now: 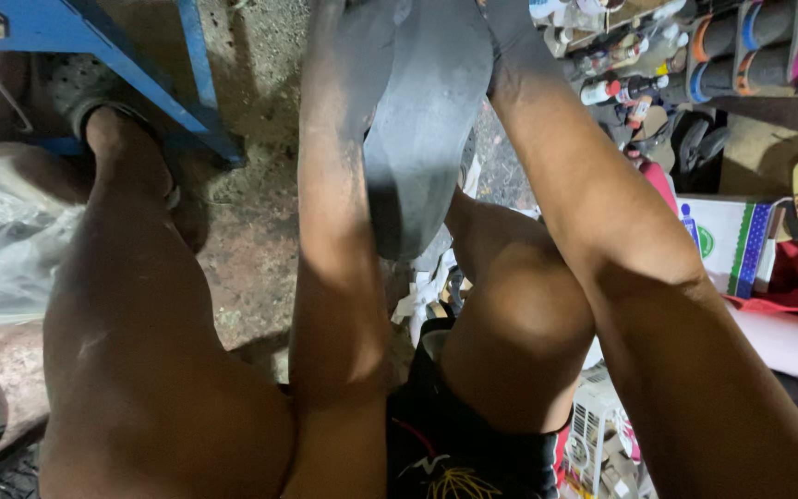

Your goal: The person holds a grey shoe sole and presses it against a rotating polishing wheel to smooth the edges, turning the sole over to work on different sections.

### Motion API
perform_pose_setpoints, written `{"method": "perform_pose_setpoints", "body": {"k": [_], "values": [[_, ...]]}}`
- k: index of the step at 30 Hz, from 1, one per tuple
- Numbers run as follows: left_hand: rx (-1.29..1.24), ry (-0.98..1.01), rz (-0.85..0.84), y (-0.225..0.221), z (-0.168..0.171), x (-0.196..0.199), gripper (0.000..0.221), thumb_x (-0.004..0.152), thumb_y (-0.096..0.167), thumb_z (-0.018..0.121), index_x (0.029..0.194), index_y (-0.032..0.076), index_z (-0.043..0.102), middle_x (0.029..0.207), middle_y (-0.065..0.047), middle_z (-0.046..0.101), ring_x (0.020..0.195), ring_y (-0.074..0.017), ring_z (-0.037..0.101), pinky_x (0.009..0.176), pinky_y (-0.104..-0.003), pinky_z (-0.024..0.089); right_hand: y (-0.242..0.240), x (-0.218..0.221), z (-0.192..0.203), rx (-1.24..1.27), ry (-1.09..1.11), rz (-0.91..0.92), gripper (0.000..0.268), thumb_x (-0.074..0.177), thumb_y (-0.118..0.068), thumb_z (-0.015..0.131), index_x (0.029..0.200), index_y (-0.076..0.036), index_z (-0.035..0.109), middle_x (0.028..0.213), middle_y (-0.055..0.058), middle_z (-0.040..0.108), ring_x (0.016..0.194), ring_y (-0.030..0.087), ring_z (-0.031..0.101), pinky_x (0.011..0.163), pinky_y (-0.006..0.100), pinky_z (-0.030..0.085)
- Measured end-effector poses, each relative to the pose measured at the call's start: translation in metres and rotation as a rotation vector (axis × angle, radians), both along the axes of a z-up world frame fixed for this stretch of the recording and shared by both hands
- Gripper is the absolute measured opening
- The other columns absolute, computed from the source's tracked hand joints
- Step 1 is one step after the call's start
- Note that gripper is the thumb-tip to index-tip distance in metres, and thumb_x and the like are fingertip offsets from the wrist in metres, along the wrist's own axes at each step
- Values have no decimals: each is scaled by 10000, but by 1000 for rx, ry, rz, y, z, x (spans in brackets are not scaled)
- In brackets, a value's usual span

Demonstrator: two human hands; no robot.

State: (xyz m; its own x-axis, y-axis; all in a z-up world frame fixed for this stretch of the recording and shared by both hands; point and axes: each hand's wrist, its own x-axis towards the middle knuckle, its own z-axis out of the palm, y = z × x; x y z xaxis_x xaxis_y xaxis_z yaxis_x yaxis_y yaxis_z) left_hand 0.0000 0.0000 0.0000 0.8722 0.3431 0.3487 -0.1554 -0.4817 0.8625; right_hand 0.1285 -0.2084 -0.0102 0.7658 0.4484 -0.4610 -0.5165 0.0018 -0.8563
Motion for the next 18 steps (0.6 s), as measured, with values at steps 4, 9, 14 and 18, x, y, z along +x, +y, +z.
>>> {"method": "perform_pose_setpoints", "body": {"k": [4,9,14,18], "values": [[-537,-119,-146,6,16,-15,234,1083,144,514,1182,-36,626,1140,-165,639,1079,-282,624,973,-432,492,6,3,1,1,1,12,394,1052,-381,658,856,-62,533,753,18,498,621,159,479,553,308,462],[-1035,-55,-249,1,-3,-9,86,1037,119,559,1072,41,553,911,-13,589,813,-129,570,736,-304,484,7,5,3,5,1,-5,414,1058,-396,653,844,-66,523,741,14,486,611,157,467,545,308,456],[-1079,-50,-192,-6,-17,0,157,1082,102,631,974,8,569,889,-12,526,820,-121,513,753,-317,462,2,-2,-2,0,23,-17,435,1063,-411,648,831,-70,514,729,10,473,602,155,455,537,307,450],[-825,-192,-225,-1,-5,-3,84,1032,112,622,1052,31,608,928,6,563,855,-99,553,772,-278,486,4,-1,1,1,22,-7,451,1067,-424,644,821,-73,506,720,7,464,594,154,446,531,307,445]]}}
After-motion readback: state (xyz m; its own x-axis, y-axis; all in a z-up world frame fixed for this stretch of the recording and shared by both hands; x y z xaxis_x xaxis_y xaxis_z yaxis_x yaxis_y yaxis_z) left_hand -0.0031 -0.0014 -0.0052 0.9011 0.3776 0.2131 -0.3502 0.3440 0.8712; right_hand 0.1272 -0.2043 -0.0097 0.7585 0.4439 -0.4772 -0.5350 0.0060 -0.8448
